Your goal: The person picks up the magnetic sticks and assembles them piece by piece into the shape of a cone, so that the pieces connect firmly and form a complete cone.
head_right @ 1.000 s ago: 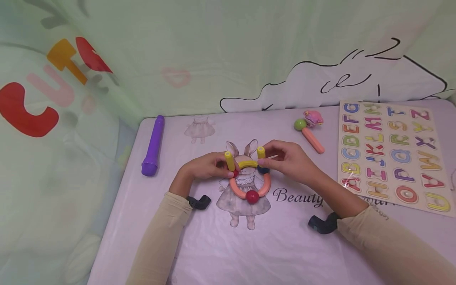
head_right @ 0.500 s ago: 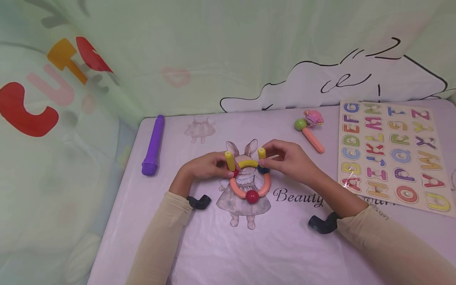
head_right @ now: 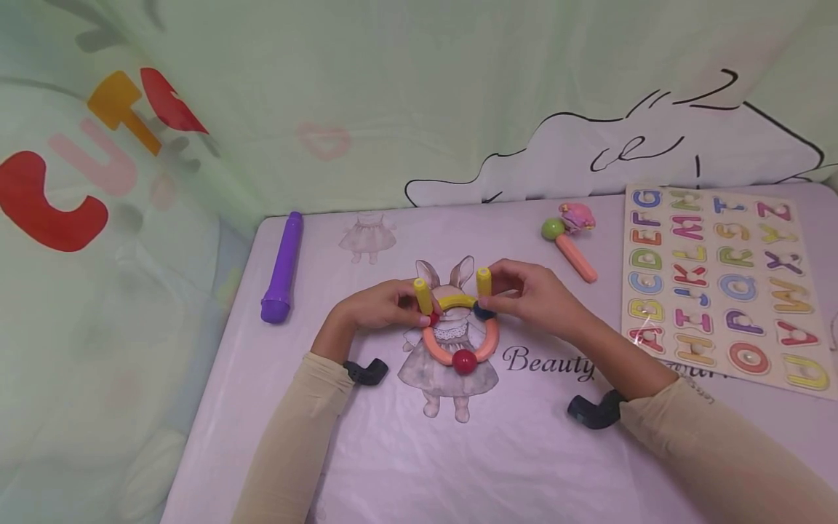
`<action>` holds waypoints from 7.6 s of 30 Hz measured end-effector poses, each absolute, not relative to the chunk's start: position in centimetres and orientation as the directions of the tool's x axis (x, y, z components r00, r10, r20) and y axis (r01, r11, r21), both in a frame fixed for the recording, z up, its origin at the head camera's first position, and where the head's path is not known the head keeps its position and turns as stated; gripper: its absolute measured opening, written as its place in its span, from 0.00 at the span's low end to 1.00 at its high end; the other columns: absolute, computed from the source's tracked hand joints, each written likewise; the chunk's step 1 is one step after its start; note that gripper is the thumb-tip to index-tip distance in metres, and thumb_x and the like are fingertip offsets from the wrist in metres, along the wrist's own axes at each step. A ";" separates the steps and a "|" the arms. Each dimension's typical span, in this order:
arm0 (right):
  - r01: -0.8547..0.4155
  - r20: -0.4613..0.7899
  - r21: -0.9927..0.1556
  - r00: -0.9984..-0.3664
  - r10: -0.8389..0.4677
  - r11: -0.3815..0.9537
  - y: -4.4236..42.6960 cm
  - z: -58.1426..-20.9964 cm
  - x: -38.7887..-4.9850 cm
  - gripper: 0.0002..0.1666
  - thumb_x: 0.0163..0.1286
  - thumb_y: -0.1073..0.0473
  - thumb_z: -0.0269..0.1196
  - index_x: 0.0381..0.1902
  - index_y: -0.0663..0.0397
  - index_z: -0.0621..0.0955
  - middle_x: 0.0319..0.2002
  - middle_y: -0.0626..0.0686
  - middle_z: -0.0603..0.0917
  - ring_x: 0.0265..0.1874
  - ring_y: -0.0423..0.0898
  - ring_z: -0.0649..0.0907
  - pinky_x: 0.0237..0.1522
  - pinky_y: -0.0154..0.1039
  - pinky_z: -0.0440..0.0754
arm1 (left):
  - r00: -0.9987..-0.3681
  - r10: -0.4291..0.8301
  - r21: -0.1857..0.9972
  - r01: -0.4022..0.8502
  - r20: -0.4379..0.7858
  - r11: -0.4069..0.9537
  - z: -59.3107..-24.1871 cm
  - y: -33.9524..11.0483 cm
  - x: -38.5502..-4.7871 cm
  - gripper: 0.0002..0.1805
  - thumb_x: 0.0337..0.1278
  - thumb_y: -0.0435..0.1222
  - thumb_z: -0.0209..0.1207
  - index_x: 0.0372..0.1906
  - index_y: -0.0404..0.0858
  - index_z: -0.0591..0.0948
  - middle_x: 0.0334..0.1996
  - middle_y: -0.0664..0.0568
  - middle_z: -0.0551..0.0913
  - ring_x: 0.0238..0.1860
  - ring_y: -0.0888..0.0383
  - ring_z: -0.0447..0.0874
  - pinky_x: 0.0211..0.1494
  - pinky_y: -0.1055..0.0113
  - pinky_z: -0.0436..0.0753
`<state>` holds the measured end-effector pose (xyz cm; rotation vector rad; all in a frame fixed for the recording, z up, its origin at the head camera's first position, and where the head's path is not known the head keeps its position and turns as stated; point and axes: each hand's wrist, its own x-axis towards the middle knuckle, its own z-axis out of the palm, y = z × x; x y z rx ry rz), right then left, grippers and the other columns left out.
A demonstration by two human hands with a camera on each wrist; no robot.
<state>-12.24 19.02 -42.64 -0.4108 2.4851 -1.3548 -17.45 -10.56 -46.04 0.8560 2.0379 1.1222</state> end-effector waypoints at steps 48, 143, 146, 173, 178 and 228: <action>-0.121 -0.157 -0.823 -0.890 -0.428 0.555 19.6 -43.5 -12.5 0.13 0.67 0.60 0.71 0.49 0.49 0.83 0.48 0.52 0.88 0.56 0.56 0.84 0.63 0.62 0.77 | -0.583 0.776 0.877 0.213 -0.240 0.432 -46.0 -10.6 -17.3 0.12 0.63 0.38 0.68 0.50 0.44 0.87 0.46 0.54 0.80 0.45 0.58 0.74 0.50 0.70 0.73; -0.043 -0.132 -0.480 -0.984 -0.121 0.876 20.4 -43.8 -18.4 0.36 0.75 0.43 0.61 0.69 0.61 0.71 0.39 0.63 0.80 0.34 0.56 0.76 0.30 0.44 0.68 | -0.589 0.770 0.870 0.216 -0.246 0.444 -45.9 -10.5 -17.3 0.12 0.64 0.40 0.68 0.50 0.47 0.87 0.44 0.55 0.80 0.45 0.57 0.74 0.50 0.69 0.73; -0.049 -0.145 -0.468 -0.981 -0.131 0.883 20.4 -43.9 -18.5 0.35 0.76 0.43 0.61 0.70 0.59 0.70 0.38 0.62 0.80 0.33 0.56 0.76 0.29 0.43 0.67 | -0.588 0.770 0.869 0.217 -0.247 0.445 -45.9 -10.5 -17.3 0.12 0.64 0.40 0.68 0.50 0.47 0.87 0.44 0.55 0.80 0.45 0.57 0.74 0.50 0.69 0.73; -0.011 -0.227 -0.468 -0.965 -0.132 0.883 20.8 -43.5 -17.9 0.39 0.73 0.42 0.63 0.71 0.59 0.67 0.44 0.65 0.81 0.36 0.57 0.78 0.33 0.45 0.72 | -0.578 0.785 0.870 0.245 -0.222 0.427 -46.0 -10.5 -17.4 0.11 0.64 0.38 0.67 0.50 0.46 0.87 0.46 0.56 0.81 0.43 0.58 0.75 0.49 0.71 0.73; -0.009 -0.229 -0.466 -0.965 -0.131 0.885 20.9 -43.4 -17.8 0.39 0.73 0.42 0.64 0.70 0.59 0.68 0.43 0.64 0.81 0.34 0.56 0.78 0.31 0.44 0.72 | -0.582 0.781 0.869 0.241 -0.226 0.432 -46.0 -10.6 -17.4 0.11 0.64 0.39 0.68 0.50 0.46 0.87 0.47 0.56 0.81 0.43 0.58 0.75 0.50 0.71 0.73; 0.027 -0.216 -0.577 -0.969 -0.121 0.816 22.3 -42.4 -15.6 0.35 0.72 0.35 0.62 0.58 0.60 0.78 0.48 0.66 0.81 0.39 0.55 0.78 0.31 0.40 0.74 | -0.590 0.767 0.869 0.209 -0.255 0.449 -46.1 -10.6 -17.3 0.12 0.64 0.39 0.68 0.51 0.46 0.87 0.45 0.55 0.80 0.46 0.57 0.74 0.51 0.69 0.73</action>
